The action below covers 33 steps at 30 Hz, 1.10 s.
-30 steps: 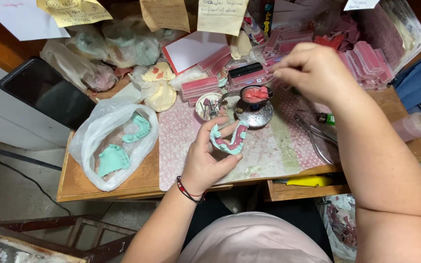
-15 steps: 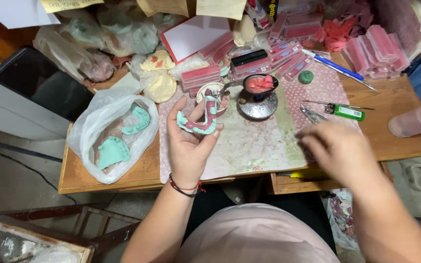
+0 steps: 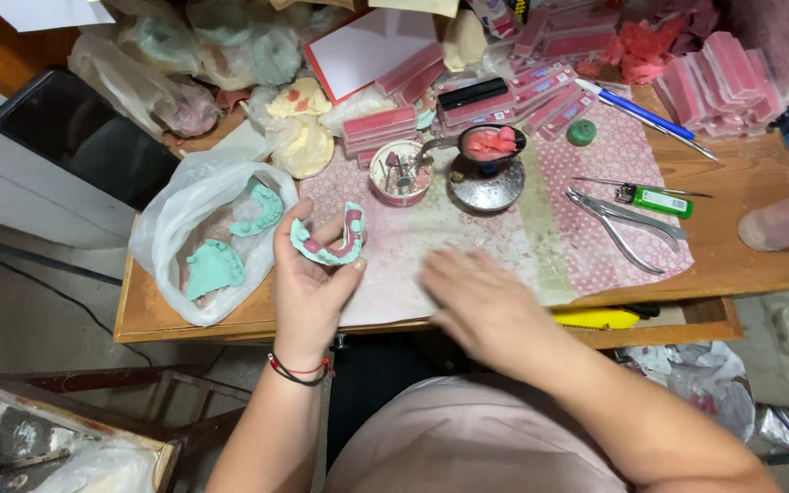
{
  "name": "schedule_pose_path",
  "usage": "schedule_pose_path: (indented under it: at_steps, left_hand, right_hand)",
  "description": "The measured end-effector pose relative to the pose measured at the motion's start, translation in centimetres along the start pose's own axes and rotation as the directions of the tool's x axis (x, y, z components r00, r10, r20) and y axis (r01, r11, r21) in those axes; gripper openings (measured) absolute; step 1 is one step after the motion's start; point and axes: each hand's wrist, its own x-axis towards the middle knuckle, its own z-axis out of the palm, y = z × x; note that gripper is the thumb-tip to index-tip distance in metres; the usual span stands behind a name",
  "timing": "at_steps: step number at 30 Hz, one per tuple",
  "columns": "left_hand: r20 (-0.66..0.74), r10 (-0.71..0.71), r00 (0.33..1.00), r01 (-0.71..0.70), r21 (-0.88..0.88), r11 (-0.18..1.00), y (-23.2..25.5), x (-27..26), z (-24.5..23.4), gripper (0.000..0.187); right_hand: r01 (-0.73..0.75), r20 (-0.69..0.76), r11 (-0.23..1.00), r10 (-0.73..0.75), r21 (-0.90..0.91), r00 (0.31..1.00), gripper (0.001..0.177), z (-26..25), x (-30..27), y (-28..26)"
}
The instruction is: Applying wax to a dental model using a precision tool on a laboratory bench
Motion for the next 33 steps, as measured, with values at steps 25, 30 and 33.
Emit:
schedule_pose_path:
  at_steps: [25, 30, 33]
  left_hand:
    - [0.037, -0.014, 0.999, 0.009, 0.141, 0.990, 1.1, 0.5, 1.0, 0.090]
    - [0.039, -0.006, 0.999, -0.003, 0.222, 0.975, 2.7, -0.1, 2.1, 0.074]
    - [0.028, -0.041, 0.999, 0.034, 0.224, 0.974, 3.3, -0.3, 2.7, 0.072]
  right_hand:
    - [-0.463, -0.113, 0.802, 0.456, -0.376, 0.883, 0.087, -6.4, -10.5, 6.3]
    - [-0.340, -0.079, 0.862, 0.336, -0.375, 0.938, 0.079, -7.0, -12.2, 7.9]
    - [-0.354, -0.084, 0.849, 0.350, -0.391, 0.933, 0.076, -8.1, -14.8, 8.6]
